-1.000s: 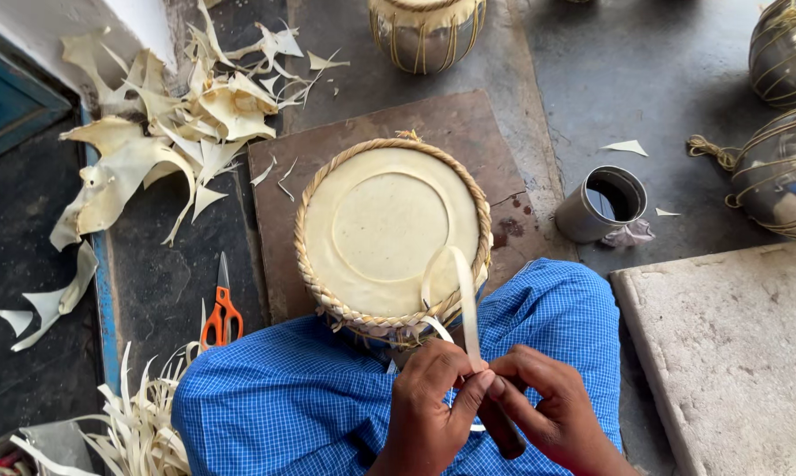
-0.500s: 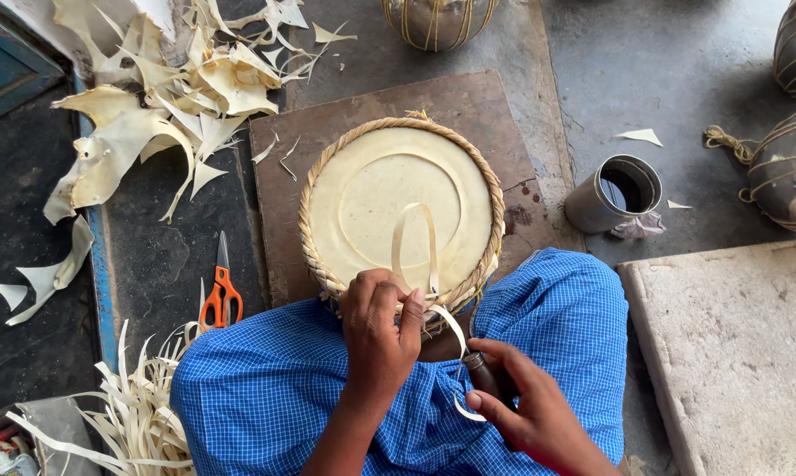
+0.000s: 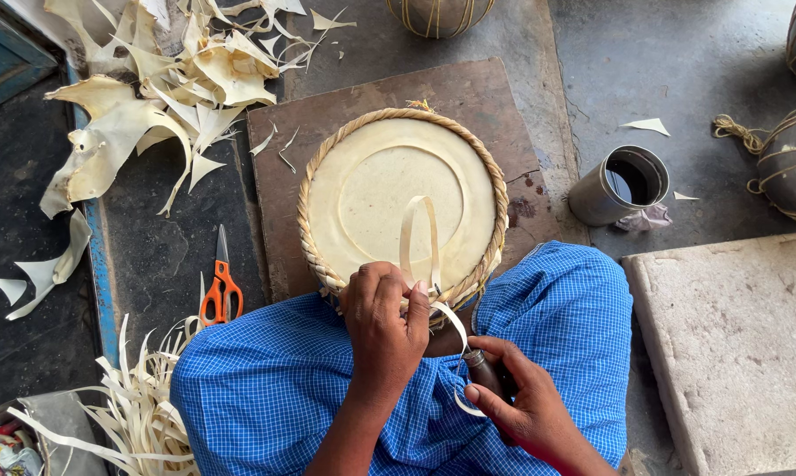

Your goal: The person is repairing the rim of a drum by using a metal pick tool to tuck a thin strip of hide into the woven braiding and then using scissors to trim the excess material.

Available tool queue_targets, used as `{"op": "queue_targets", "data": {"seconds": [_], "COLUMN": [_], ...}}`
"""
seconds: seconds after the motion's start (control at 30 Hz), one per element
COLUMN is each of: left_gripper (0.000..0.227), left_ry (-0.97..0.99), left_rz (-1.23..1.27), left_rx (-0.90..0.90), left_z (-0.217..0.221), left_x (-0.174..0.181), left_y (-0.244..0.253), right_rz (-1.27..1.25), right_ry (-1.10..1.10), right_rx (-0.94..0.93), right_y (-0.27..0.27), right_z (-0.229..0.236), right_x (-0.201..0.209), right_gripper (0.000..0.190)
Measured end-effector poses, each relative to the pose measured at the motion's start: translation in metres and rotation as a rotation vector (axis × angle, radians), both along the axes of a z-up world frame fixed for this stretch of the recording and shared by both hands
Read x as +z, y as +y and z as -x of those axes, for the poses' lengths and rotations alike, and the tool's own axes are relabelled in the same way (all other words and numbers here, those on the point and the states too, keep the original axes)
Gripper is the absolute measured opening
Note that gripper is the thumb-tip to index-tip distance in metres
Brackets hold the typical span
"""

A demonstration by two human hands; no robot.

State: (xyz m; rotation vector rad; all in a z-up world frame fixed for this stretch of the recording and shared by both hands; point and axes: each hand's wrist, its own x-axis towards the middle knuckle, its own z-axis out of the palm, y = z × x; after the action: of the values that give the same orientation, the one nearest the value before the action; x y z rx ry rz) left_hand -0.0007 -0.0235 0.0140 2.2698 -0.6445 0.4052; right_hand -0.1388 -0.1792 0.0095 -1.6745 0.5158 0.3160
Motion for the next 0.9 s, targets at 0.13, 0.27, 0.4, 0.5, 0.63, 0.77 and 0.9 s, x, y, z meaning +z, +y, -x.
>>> {"op": "queue_targets", "data": {"seconds": [0.13,0.27,0.4,0.5,0.63,0.77,0.9], "left_gripper": [0.018,0.020,0.020,0.019,0.017,0.016,0.011], "left_ry": [-0.015,-0.037,-0.013,-0.036,-0.029,0.005,-0.001], "left_rz": [-0.026,-0.014,0.001,-0.007,-0.011,-0.023,-0.039], "left_rx": [0.015,0.007,-0.069,-0.090,-0.111,-0.210,-0.256], "left_z": [0.005,0.009,0.006,0.007,-0.005,-0.022,-0.005], "left_x": [0.003,0.003,0.002,-0.003,-0.005,-0.003,0.002], "left_y": [-0.007,-0.010,-0.001,0.000,0.010,0.025,0.020], "right_rz": [-0.037,-0.241,-0.694,-0.065,0.300,0.362,0.409], "right_ry": [-0.043,-0.383,-0.056,0.065,0.043,-0.124,-0.495], "right_rx": [0.009,0.086,0.076,0.258,0.480,0.822,0.763], "right_y": [-0.002,-0.004,-0.010,-0.022,-0.055,-0.095,-0.043], "right_z": [0.004,0.004,-0.006,0.001,0.054,0.111,0.090], "right_x": [-0.011,-0.027,-0.026,-0.011,-0.014,-0.047,-0.059], "right_gripper": [0.066,0.057,0.056,0.049,0.041,0.034,0.034]}}
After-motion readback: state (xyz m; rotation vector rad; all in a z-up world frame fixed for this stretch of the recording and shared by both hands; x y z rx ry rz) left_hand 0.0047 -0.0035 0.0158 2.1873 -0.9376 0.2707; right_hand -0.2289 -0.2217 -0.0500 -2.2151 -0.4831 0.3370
